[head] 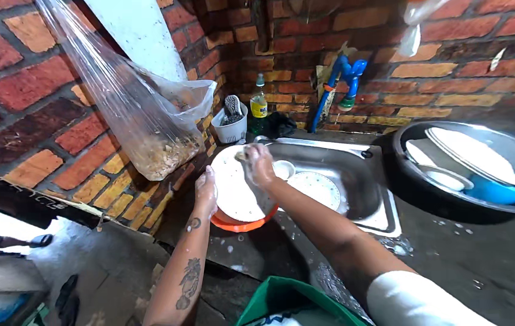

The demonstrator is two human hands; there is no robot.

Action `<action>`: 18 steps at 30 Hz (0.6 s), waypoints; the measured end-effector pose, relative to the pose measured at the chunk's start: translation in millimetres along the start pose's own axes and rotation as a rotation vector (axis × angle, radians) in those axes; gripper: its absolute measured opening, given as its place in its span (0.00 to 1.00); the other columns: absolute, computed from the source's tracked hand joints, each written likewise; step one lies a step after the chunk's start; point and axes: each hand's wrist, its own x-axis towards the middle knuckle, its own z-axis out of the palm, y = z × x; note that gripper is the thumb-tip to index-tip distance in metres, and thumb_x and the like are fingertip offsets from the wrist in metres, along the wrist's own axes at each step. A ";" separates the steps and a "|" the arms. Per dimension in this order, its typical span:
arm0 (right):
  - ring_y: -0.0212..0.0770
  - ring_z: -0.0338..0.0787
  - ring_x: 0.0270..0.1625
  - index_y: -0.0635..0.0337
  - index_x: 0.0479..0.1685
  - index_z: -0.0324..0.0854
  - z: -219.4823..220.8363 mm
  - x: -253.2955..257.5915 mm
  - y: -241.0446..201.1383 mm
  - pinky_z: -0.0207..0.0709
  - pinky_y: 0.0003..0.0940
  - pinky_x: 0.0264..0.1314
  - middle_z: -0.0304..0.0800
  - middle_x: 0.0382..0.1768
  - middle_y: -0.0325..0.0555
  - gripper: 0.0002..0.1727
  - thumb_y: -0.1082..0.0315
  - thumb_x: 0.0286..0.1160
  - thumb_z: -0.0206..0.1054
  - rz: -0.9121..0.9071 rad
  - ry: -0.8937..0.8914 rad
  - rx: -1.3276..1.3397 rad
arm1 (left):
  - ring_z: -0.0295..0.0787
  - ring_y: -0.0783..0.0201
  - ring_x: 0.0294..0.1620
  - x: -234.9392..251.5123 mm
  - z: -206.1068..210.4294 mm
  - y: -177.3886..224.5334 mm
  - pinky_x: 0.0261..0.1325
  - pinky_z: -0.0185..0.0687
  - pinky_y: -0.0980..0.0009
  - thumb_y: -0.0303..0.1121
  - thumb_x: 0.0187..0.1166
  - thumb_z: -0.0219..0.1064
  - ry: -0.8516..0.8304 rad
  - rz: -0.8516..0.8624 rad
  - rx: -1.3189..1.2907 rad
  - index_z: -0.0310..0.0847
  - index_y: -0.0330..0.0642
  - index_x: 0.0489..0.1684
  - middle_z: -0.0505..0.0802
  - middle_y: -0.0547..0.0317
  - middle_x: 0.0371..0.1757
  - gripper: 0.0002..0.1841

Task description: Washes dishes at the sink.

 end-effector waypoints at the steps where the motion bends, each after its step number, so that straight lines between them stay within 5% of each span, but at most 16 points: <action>1: 0.67 0.78 0.77 0.68 0.64 0.84 11.5 0.3 -19.6 0.71 0.61 0.80 0.82 0.70 0.68 0.19 0.68 0.78 0.66 -0.051 -0.004 0.025 | 0.84 0.57 0.65 2.5 2.3 -0.5 0.70 0.79 0.56 0.50 0.96 0.40 -0.004 0.012 -0.002 0.78 0.33 0.68 0.87 0.41 0.64 0.29; 5: 0.63 0.85 0.69 0.67 0.53 0.87 31.4 -38.9 -44.0 0.77 0.59 0.73 0.87 0.62 0.65 0.14 0.65 0.82 0.62 -0.381 -0.187 0.120 | 0.86 0.58 0.58 20.3 -9.1 -2.5 0.64 0.82 0.55 0.50 0.96 0.41 0.073 0.097 -0.015 0.80 0.34 0.66 0.89 0.43 0.58 0.29; 8: 0.59 0.83 0.75 0.59 0.66 0.86 17.1 -33.9 -9.7 0.72 0.58 0.79 0.87 0.69 0.58 0.20 0.60 0.88 0.55 -0.326 -0.251 -0.037 | 0.86 0.59 0.62 25.2 -30.6 -1.9 0.68 0.81 0.56 0.51 0.96 0.40 0.084 0.116 0.023 0.79 0.36 0.69 0.89 0.44 0.62 0.29; 12: 0.70 0.83 0.69 0.64 0.62 0.85 22.0 12.9 -4.0 0.74 0.67 0.71 0.85 0.65 0.68 0.18 0.65 0.81 0.63 -0.187 0.110 -0.105 | 0.86 0.60 0.61 23.1 -33.4 -5.0 0.66 0.82 0.57 0.51 0.96 0.38 -0.027 0.107 0.058 0.78 0.36 0.68 0.88 0.44 0.61 0.29; 15: 0.67 0.74 0.80 0.62 0.72 0.80 36.9 5.0 -46.2 0.60 0.66 0.86 0.80 0.73 0.66 0.29 0.50 0.81 0.61 -0.198 -0.035 0.031 | 0.87 0.59 0.56 26.5 -24.8 -6.1 0.62 0.83 0.56 0.53 0.96 0.37 -0.052 0.087 0.086 0.80 0.37 0.65 0.89 0.45 0.56 0.31; 18: 0.65 0.71 0.82 0.63 0.73 0.78 30.6 -32.5 -64.5 0.62 0.65 0.83 0.76 0.76 0.65 0.47 0.28 0.70 0.63 -0.332 -0.351 0.054 | 0.85 0.51 0.62 29.2 -25.8 5.0 0.65 0.80 0.48 0.56 0.95 0.37 0.025 -0.023 0.110 0.76 0.37 0.72 0.87 0.39 0.63 0.33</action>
